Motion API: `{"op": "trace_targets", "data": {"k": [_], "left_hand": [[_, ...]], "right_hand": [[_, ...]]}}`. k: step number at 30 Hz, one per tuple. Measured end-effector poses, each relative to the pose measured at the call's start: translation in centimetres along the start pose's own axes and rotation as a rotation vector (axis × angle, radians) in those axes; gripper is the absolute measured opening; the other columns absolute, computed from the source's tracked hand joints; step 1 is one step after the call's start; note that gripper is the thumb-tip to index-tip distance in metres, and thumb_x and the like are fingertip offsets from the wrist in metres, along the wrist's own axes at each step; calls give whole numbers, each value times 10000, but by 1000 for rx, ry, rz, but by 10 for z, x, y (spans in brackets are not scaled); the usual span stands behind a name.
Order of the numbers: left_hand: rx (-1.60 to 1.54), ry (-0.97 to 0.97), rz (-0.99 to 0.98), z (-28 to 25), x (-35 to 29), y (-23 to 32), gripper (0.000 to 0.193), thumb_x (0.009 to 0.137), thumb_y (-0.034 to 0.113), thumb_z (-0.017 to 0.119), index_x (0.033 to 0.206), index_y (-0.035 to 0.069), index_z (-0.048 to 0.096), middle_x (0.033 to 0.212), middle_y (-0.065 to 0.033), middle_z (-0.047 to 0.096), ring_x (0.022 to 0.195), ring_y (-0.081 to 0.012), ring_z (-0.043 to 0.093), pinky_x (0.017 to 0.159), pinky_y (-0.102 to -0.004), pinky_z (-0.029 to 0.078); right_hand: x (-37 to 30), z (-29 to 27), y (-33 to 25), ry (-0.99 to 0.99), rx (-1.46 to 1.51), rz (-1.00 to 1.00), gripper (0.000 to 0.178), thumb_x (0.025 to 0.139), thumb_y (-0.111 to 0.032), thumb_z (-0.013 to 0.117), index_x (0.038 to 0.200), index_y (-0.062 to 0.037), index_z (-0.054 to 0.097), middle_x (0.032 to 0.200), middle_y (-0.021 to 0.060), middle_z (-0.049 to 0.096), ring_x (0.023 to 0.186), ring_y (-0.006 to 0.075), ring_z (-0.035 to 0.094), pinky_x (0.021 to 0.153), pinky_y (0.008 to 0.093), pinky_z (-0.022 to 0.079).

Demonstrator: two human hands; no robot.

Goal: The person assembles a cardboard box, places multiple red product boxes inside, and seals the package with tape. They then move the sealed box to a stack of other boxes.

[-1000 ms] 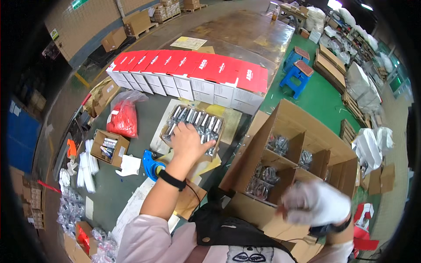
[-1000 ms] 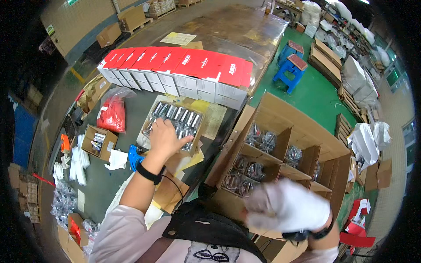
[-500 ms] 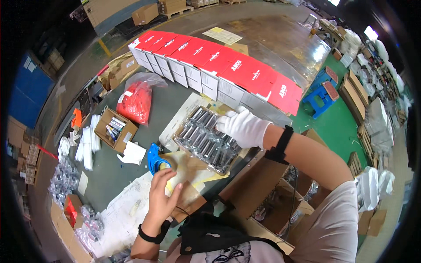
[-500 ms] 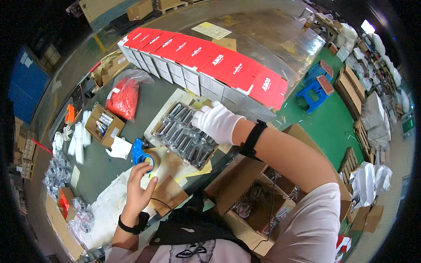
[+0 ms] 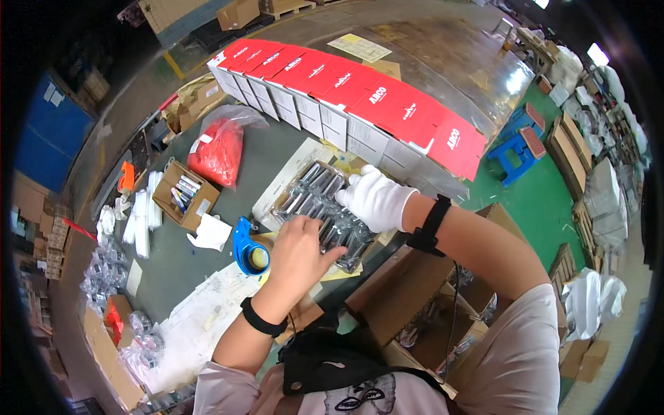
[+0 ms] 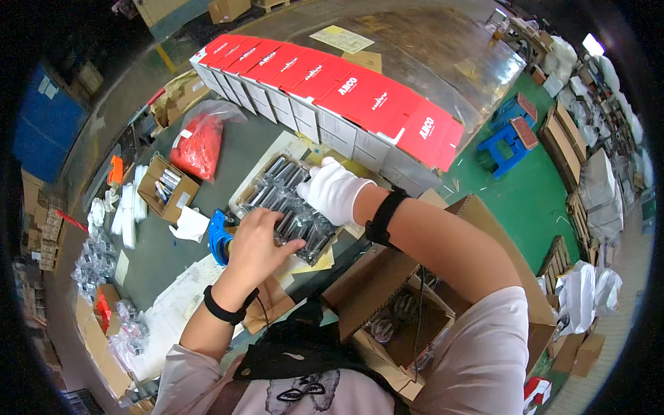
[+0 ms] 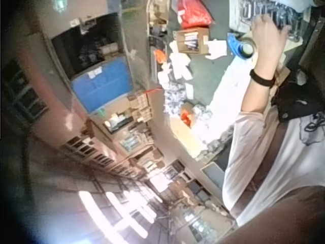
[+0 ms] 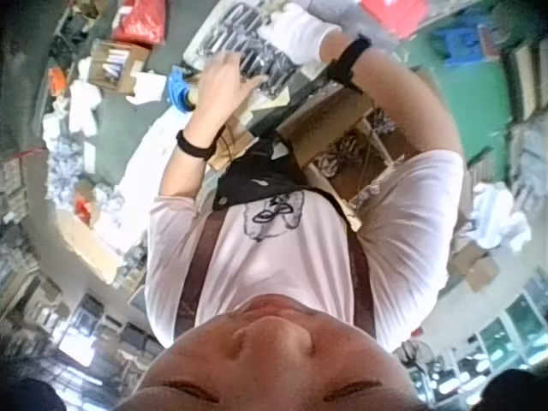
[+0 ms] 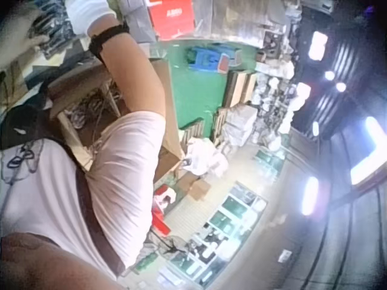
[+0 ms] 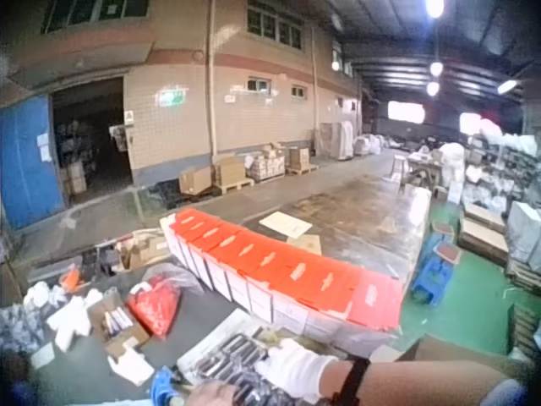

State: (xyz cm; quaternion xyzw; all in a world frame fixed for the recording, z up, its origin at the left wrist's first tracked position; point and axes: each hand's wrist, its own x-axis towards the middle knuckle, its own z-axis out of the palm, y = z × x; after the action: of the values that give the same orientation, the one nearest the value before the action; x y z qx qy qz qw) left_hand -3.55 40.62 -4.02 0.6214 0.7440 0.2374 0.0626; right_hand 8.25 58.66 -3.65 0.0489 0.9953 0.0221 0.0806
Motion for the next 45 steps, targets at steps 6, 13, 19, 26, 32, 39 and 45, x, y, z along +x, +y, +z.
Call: {"op": "trace_targets", "data": {"k": [6, 13, 19, 26, 32, 39, 45], "left_hand": [[268, -126, -63, 9, 8, 24, 672, 606, 440, 819, 998, -71, 629, 966, -193, 577, 967, -357, 563, 841, -430, 477], [392, -345, -164, 23, 37, 53, 598, 620, 427, 812, 966, -43, 678, 1065, -212, 600, 1049, -358, 567, 870, -440, 508], [328, -483, -252, 26, 44, 34, 700, 567, 495, 799, 993, -48, 682, 1018, -221, 670, 1012, -378, 602, 884, -382, 503], [435, -257, -235, 41, 24, 42, 618, 608, 435, 773, 1045, 10, 663, 992, -229, 675, 978, -356, 642, 865, -426, 497], [127, -119, -121, 55, 18, 14, 476, 631, 315, 758, 992, 19, 661, 887, -210, 690, 873, -334, 674, 798, -414, 523], [213, -32, 192, 52, 7, 13, 370, 695, 174, 707, 1024, 13, 653, 864, -212, 683, 733, -335, 658, 709, -389, 520], [8, 115, 113, 58, -2, 20, 474, 772, 83, 674, 1232, 42, 567, 1013, -225, 661, 782, -321, 663, 731, -397, 516]], "right_hand": [[-19, -26, 9, 19, 270, 250, 394, 619, -195, 715, 973, -64, 604, 852, 175, 664, 873, 347, 650, 770, 438, 507], [-138, -77, 30, 595, 1490, 327, 356, 679, -48, 678, 1012, -6, 560, 815, 7, 550, 702, 103, 546, 642, 258, 455], [-254, -116, -46, 823, 1603, 385, 300, 673, -28, 669, 956, -20, 569, 736, -9, 546, 627, 90, 522, 593, 230, 441], [-383, -98, -132, 1124, 1849, 603, 603, 557, -99, 776, 1097, -57, 509, 791, 30, 506, 606, 171, 551, 512, 284, 434], [-469, -82, -190, 1359, 1756, 886, 699, 563, -107, 787, 1132, -73, 384, 836, -2, 444, 623, 85, 451, 503, 203, 395], [-504, -58, -264, 1636, 1717, 1051, 655, 659, -74, 777, 1200, -27, 411, 946, 31, 499, 753, 105, 491, 614, 206, 417], [-487, -14, -325, 1852, 1508, 1366, 700, 689, -163, 858, 1278, -21, 507, 962, 40, 611, 822, 124, 595, 626, 260, 516]]}}
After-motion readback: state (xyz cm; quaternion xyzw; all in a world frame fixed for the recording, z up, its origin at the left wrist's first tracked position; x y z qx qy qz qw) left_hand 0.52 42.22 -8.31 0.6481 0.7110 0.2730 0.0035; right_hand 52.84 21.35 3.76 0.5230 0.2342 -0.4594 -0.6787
